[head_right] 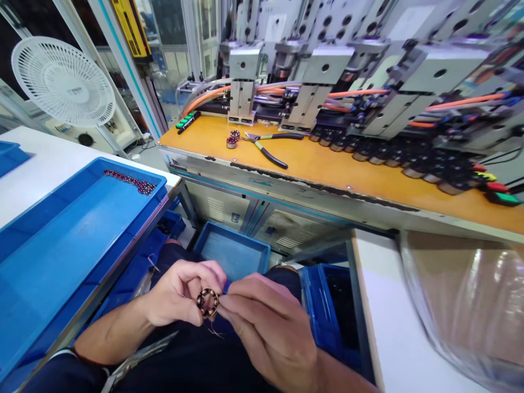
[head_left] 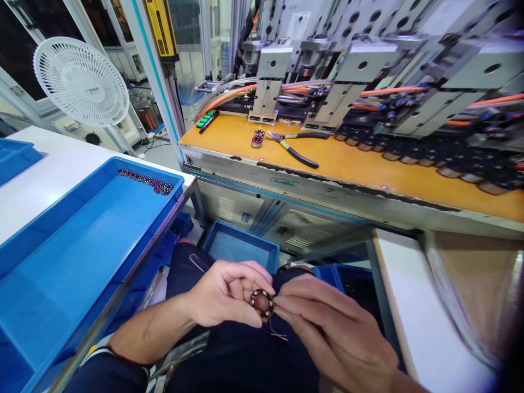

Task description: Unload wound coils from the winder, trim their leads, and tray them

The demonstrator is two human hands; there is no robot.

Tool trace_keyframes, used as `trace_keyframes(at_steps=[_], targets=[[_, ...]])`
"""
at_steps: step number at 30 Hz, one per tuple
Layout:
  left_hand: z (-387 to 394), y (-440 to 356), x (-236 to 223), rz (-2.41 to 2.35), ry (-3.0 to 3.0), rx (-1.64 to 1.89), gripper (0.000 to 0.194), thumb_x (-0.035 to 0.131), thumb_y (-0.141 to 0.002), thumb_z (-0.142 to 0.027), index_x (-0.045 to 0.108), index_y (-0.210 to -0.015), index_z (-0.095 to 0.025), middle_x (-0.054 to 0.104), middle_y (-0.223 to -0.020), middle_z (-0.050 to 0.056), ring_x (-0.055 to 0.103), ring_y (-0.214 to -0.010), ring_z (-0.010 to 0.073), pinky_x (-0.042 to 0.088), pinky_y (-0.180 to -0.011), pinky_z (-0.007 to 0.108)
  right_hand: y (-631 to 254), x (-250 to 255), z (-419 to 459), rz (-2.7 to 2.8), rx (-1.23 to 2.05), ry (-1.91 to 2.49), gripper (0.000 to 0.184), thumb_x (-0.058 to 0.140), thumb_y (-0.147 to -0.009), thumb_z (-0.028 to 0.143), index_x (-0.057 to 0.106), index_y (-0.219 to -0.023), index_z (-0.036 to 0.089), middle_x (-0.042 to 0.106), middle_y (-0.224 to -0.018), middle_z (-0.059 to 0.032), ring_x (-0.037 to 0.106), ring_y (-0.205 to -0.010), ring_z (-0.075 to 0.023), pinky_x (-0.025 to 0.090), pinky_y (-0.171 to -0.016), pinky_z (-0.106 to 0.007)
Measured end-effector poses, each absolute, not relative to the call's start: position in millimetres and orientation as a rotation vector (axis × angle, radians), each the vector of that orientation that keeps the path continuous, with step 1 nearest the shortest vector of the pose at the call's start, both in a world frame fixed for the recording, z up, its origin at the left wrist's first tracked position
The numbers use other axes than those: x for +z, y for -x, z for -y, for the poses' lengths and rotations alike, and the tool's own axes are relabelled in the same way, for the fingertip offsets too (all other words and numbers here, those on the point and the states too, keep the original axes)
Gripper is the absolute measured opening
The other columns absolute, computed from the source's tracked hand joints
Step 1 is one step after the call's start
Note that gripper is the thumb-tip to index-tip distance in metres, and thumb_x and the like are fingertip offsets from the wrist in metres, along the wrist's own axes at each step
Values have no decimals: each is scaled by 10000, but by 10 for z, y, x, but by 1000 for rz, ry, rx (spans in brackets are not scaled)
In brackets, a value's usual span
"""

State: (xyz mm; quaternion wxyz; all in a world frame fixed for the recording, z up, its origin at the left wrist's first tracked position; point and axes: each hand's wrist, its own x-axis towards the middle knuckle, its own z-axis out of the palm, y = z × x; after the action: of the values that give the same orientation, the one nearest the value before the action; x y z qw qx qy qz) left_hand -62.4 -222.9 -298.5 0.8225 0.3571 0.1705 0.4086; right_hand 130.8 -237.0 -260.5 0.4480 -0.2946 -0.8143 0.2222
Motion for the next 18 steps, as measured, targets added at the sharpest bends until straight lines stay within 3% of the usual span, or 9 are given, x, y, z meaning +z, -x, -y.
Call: trace_keyframes(at_steps=[6, 10, 12, 15, 18], targets=[[2237, 578, -2937, -348, -860, 978, 408, 818, -615, -4, 759, -976, -184, 582, -969, 22, 619, -704, 46, 513, -677, 160, -1146, -2779, 2451, 1722, 779, 856, 153, 558, -877, 37, 602, -895, 183, 583, -774, -6, 572, -695, -96, 484, -596, -198], [2231, 601, -2959, -390, -927, 1011, 497, 830, -610, -20, 724, -1061, -200, 596, -1028, 33, 621, -767, 68, 513, -727, 188, -1117, -2896, 2451, 1694, 709, 891, 141, 521, -892, 50, 580, -893, 178, 566, -795, -14, 561, -729, -99, 475, -634, -207], [2223, 639, -2970, -443, -945, 944, 547, 848, -619, -74, 682, -1126, -193, 628, -963, 30, 613, -758, 70, 501, -717, 180, -1145, -2915, 2439, 1760, 638, 869, 144, 529, -881, 39, 576, -916, 171, 569, -806, -16, 569, -737, -97, 478, -656, -211], [2219, 695, -2982, -512, -964, 806, 371, 792, -742, -225, 662, -1079, -140, 625, -753, 3, 578, -609, 53, 477, -600, 160, -1195, -2885, 2426, 1874, 544, 858, 140, 545, -873, 42, 575, -932, 165, 581, -806, -14, 583, -730, -88, 482, -660, -197], [2237, 714, -2995, -543, -1039, 841, 308, 713, -824, -275, 645, -1083, -124, 602, -681, -9, 575, -541, 60, 471, -537, 167, -1203, -2820, 2434, 1937, 395, 911, 108, 553, -876, 69, 582, -907, 168, 592, -783, -6, 593, -703, -79, 477, -644, -180]])
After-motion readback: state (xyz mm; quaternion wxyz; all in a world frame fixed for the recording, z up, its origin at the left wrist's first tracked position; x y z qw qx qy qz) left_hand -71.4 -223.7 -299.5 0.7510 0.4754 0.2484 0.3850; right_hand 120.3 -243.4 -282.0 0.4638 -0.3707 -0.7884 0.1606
